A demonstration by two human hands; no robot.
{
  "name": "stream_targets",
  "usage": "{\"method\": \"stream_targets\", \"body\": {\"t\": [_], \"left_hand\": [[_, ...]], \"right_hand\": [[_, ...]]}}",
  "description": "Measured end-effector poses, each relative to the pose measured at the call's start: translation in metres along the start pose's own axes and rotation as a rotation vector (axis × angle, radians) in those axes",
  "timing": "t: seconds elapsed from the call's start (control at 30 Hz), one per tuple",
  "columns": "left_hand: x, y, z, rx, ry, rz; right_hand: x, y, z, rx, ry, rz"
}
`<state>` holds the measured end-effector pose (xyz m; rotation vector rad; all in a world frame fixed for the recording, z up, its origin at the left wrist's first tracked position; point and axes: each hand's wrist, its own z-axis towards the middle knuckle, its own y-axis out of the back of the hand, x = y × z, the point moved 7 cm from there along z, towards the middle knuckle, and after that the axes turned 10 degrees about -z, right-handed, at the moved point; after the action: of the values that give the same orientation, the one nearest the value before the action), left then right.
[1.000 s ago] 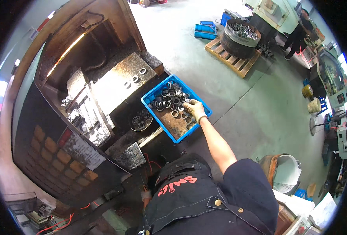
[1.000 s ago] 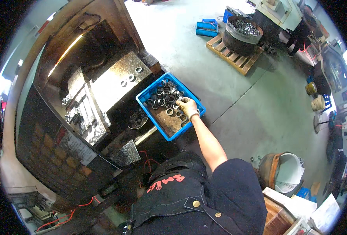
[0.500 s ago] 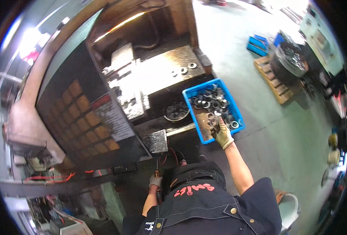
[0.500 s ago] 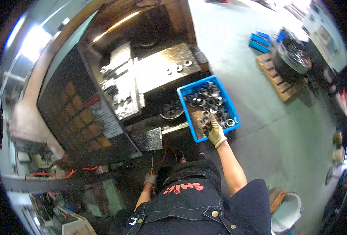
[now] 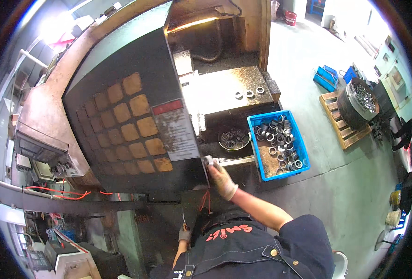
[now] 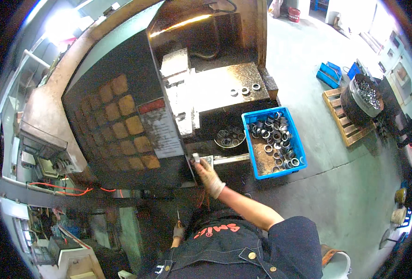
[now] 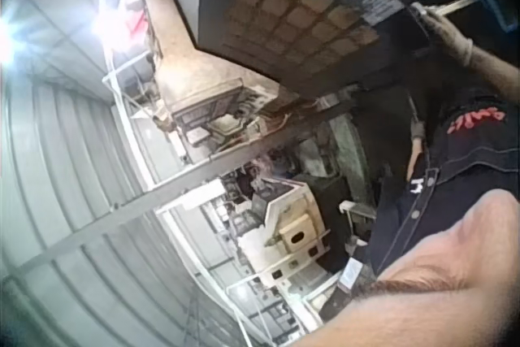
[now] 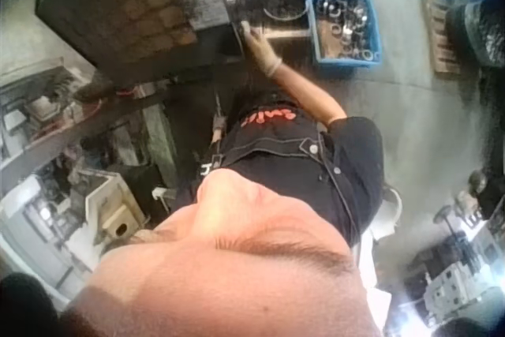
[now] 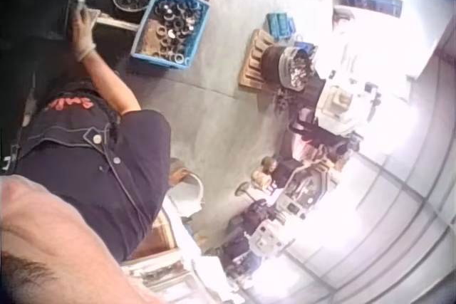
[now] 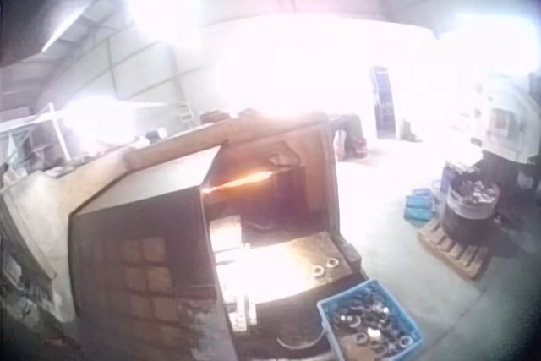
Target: The person operates a CNC lathe in a workshop, repeatedly loading metal rings into the chuck and securing them with a screwdriver. The person opens the machine door, inserts the parts, tightens the chuck, and closes the door in a continuous cycle.
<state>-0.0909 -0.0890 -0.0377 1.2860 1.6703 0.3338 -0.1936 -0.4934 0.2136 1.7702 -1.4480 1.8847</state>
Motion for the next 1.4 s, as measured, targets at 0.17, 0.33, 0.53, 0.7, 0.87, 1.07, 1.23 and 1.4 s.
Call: {"method": "stream_targets", "body": {"t": [0.17, 0.33, 0.53, 0.7, 0.87, 1.07, 1.23, 1.4], "left_hand": [[0.069, 0.02, 0.047, 0.107, 0.002, -0.168], [0.045, 0.039, 0.086, 0.277, -0.255, 0.213], [0.083, 0.034, 0.14, 0.586, -0.325, 0.783], [0.109, 0.089, 0.165, 0.597, -0.234, 0.161], [0.044, 0.164, 0.097, 0.404, -0.171, -0.492], [-0.02, 0.192, 0.04, 0.399, -0.361, -0.865], [-0.11, 0.207, 0.052, 0.185, -0.33, -0.659], [-0.241, 0.224, 0.118, 0.022, -0.383, -0.428]], "right_hand": [[-0.011, -0.027, -0.005, -0.274, 0.168, -0.069], [-0.025, -0.046, 0.0, -0.338, 0.218, -0.028], [-0.059, -0.121, 0.012, -0.368, 0.177, -0.079], [-0.111, -0.187, 0.035, -0.31, 0.141, -0.087], [-0.166, -0.235, 0.06, -0.196, 0.053, -0.06], [-0.216, -0.281, 0.085, -0.119, -0.148, 0.062], [-0.155, -0.255, 0.122, -0.086, 0.082, -0.076], [-0.105, -0.178, 0.142, -0.085, 0.06, -0.275]]}}
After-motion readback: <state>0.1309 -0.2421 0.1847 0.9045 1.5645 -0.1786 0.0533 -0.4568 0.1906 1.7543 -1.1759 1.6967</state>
